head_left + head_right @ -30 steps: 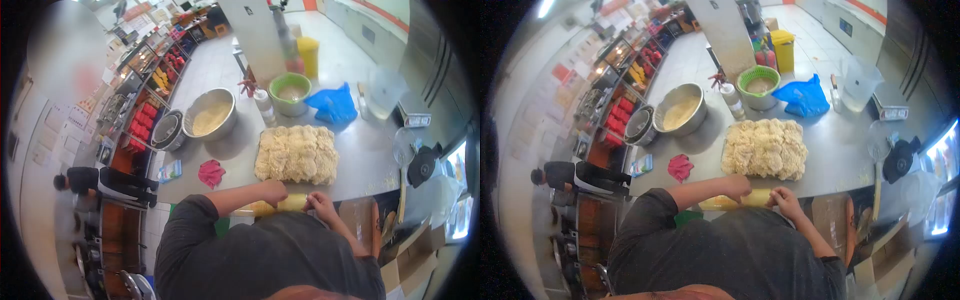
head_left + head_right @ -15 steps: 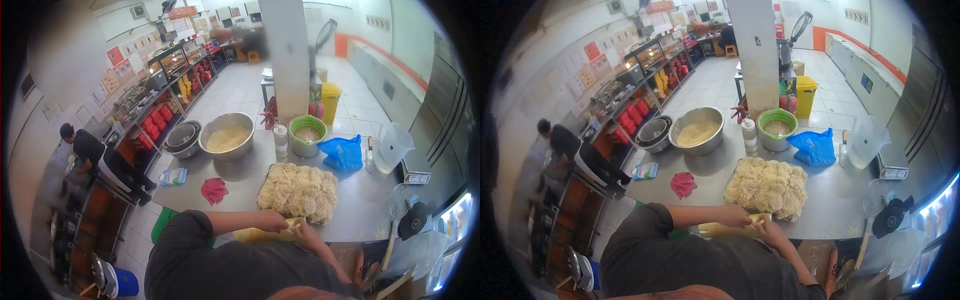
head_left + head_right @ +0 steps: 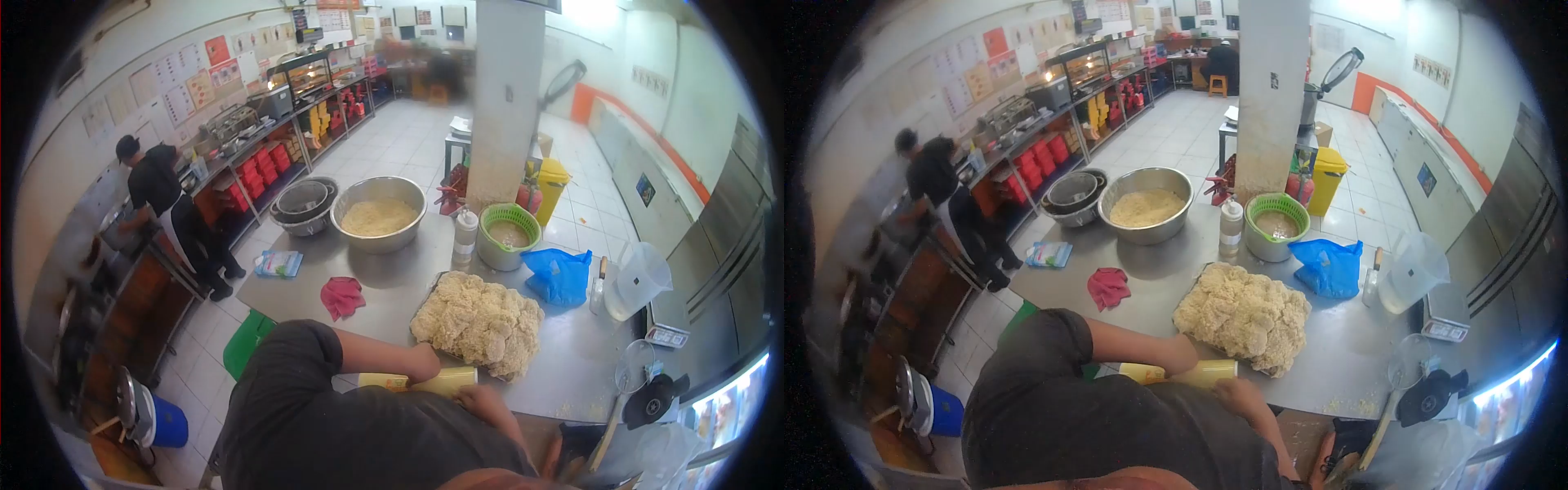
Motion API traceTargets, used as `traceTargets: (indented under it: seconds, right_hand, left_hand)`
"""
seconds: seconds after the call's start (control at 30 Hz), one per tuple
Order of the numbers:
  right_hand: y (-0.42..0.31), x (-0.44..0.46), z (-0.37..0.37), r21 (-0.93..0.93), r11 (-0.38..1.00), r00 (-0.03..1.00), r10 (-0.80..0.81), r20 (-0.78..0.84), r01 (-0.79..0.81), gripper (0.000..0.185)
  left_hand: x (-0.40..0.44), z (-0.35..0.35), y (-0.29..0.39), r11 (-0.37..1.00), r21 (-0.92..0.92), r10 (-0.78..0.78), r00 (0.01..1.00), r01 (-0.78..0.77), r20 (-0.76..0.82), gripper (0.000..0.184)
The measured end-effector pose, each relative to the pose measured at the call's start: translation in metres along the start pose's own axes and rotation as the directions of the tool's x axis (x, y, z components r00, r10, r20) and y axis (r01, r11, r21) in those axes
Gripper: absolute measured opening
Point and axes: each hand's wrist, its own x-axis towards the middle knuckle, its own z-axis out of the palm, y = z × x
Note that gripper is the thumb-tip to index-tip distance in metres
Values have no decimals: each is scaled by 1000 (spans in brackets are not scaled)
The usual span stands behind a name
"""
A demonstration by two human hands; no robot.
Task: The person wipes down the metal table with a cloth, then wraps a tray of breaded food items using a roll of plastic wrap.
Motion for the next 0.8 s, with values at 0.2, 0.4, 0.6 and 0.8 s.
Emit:
traceTargets:
  seconds: [0.2,0.4,0.6,0.8]
  right_hand:
    - [15,-15,-1,101,995,1000,21,-13,-19,32]
    - [51,-35,13,263,959,995,103,9,-102,31]
    - [67,-42,16,188,935,950,276,143,-300,35]
    - [75,-44,15,212,977,1000,-15,0,15,29]
  left_hand:
    - [18,31,-47,915,-191,326,931,-355,-165,39]
    - [11,46,-43,731,-508,203,857,-455,-474,34]
    - [-23,-14,-7,977,-165,99,973,-135,-210,36]
    - [7,-2,-18,992,85,94,996,-93,-5,63]
